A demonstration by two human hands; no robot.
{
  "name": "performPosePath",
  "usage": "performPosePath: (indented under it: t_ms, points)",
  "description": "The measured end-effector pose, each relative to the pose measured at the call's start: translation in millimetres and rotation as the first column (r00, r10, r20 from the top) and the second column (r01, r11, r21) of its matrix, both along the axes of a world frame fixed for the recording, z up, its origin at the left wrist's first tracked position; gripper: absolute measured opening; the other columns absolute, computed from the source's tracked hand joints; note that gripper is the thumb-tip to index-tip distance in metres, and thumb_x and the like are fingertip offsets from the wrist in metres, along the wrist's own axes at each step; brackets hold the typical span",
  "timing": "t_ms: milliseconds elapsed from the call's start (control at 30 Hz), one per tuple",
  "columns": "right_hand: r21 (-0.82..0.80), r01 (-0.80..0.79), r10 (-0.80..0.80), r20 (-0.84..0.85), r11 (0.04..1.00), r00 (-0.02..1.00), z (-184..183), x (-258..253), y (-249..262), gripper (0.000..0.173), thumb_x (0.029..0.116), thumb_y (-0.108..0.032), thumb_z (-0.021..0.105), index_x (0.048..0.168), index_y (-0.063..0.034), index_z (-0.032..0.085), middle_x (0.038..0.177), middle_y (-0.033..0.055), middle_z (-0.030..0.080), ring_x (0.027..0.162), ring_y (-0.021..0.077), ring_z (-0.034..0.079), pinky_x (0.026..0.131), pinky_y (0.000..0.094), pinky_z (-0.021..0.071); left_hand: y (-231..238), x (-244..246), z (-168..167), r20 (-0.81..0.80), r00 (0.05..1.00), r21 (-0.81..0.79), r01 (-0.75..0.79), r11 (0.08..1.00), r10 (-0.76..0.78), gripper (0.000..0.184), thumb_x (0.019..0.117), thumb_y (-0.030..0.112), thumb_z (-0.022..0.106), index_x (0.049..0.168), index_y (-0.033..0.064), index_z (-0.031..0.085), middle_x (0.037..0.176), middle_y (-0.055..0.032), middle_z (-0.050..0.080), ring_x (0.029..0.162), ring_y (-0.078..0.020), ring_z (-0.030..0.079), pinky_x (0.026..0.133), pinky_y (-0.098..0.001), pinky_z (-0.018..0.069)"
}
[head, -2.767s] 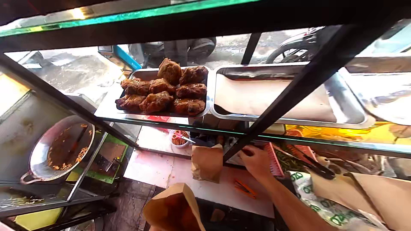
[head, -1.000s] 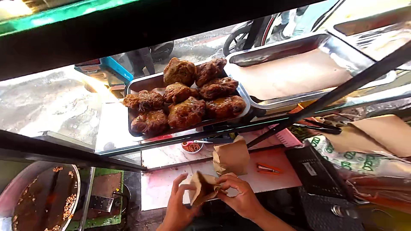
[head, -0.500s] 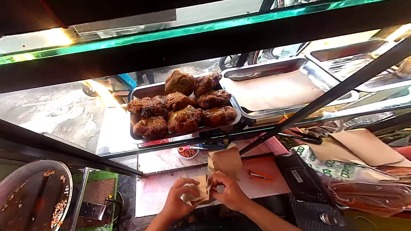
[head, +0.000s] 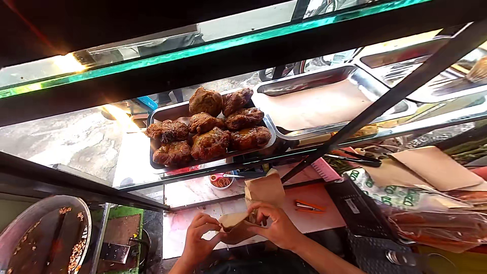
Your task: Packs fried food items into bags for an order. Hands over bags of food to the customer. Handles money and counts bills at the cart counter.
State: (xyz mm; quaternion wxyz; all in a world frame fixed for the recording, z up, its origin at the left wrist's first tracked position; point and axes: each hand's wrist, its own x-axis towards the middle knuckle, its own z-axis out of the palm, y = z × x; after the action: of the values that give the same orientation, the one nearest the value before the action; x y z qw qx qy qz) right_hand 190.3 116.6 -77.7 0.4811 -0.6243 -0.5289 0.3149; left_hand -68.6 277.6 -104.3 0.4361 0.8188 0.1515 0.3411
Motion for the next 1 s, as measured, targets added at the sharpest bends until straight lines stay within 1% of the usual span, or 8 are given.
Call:
performPosePath:
  t_ms: [267, 367, 500, 633, 767, 867, 933, 1000]
  points:
    - [-0.157, -0.016, -0.012, -0.177, 0.987, 0.984, 9, 5, 2, 0.033, 0.0816, -0.037, 0.088, 0.092, -0.01, 0.072, 0.078, -0.0021, 0.068, 0.066, 0.0058, 0.062, 0.062, 0.0247, 0.0534, -8, -6, 4, -0.029, 1.0, -0.171, -0.014, 0.985, 0.009, 0.017, 0.0887, 0.027, 0.081, 0.086, 0.017, 0.068, 0.095, -0.0001, 0.073, 0.095, -0.0166, 0.069, 0.082, -0.0349, 0.0574]
    - [-0.111, -0.055, 0.032, -0.196, 0.992, 0.98, 7, 7, -3, 0.028, 0.0833, -0.033, 0.088, 0.092, -0.0104, 0.073, 0.088, -0.0018, 0.072, 0.071, 0.0058, 0.064, 0.063, 0.0244, 0.0544, -19, -6, 8, -0.036, 0.999, -0.122, -0.031, 0.992, 0.027, 0.013, 0.087, 0.027, 0.083, 0.086, 0.0197, 0.072, 0.107, 0.0016, 0.074, 0.102, -0.0172, 0.069, 0.089, -0.0378, 0.0575]
    - [-0.066, -0.198, 0.19, -0.108, 0.978, 0.976, 13, 11, -15, 0.028, 0.0834, -0.031, 0.088, 0.082, -0.0114, 0.068, 0.128, 0.0007, 0.068, 0.086, 0.0048, 0.063, 0.063, 0.0226, 0.0504, -31, -7, 15, -0.074, 0.997, -0.064, -0.044, 0.997, 0.039, 0.014, 0.0829, 0.031, 0.087, 0.09, 0.0237, 0.077, 0.122, 0.0031, 0.072, 0.11, -0.0166, 0.068, 0.092, -0.0393, 0.0562]
    - [-0.075, -0.235, 0.233, -0.037, 0.969, 0.972, 14, 10, -24, 0.029, 0.0857, -0.033, 0.085, 0.08, -0.0116, 0.067, 0.13, -0.0012, 0.069, 0.088, 0.0057, 0.065, 0.068, 0.0249, 0.0532, -36, -7, 15, -0.068, 0.997, -0.086, -0.045, 0.995, 0.039, 0.014, 0.0814, 0.029, 0.088, 0.088, 0.0226, 0.077, 0.124, 0.0001, 0.072, 0.113, -0.0196, 0.068, 0.094, -0.0405, 0.0574]
    - [-0.068, -0.236, 0.231, -0.074, 0.969, 0.97, 13, 3, -13, 0.024, 0.0901, -0.031, 0.081, 0.09, -0.0107, 0.068, 0.115, -0.0006, 0.072, 0.084, 0.0064, 0.063, 0.071, 0.0251, 0.0521, -37, -9, 15, -0.095, 0.993, -0.121, -0.077, 0.99, 0.066, 0.01, 0.0871, 0.029, 0.083, 0.091, 0.0226, 0.076, 0.109, 0.0036, 0.075, 0.103, -0.0159, 0.069, 0.089, -0.0372, 0.0572]
    - [-0.274, -0.091, 0.019, -0.257, 0.957, 0.966, 16, 0, -1, 0.033, 0.0853, -0.037, 0.084, 0.094, -0.0084, 0.07, 0.084, -0.0012, 0.069, 0.073, 0.0073, 0.064, 0.068, 0.0267, 0.0554, -40, -11, 23, -0.209, 0.969, -0.246, -0.181, 0.952, 0.13, 0.012, 0.0941, 0.029, 0.074, 0.091, 0.018, 0.073, 0.088, 0.0061, 0.075, 0.069, -0.0043, 0.062, 0.062, -0.024, 0.0491]
    - [-0.398, -0.058, -0.086, -0.335, 0.915, 0.938, 17, 0, 8, 0.041, 0.0834, -0.038, 0.086, 0.103, -0.008, 0.066, 0.082, 0.001, 0.068, 0.074, 0.011, 0.066, 0.071, 0.031, 0.0578, -41, -4, 32, -0.348, 0.924, -0.415, -0.304, 0.858, 0.159, 0.019, 0.0939, 0.03, 0.074, 0.087, 0.0119, 0.073, 0.068, 0.0038, 0.064, 0.052, -0.0056, 0.049, 0.049, -0.0225, 0.0403]
    - [-0.429, -0.071, -0.073, -0.312, 0.901, 0.947, 19, -1, 13, 0.045, 0.0901, -0.039, 0.078, 0.125, -0.0132, 0.063, 0.087, 0.0018, 0.069, 0.075, 0.0132, 0.066, 0.073, 0.0339, 0.058, -40, 5, 37, -0.464, 0.873, -0.553, -0.42, 0.72, 0.153, 0.023, 0.0939, 0.028, 0.073, 0.083, 0.0076, 0.069, 0.065, -0.0008, 0.062, 0.055, -0.01, 0.055, 0.054, -0.0263, 0.0478]
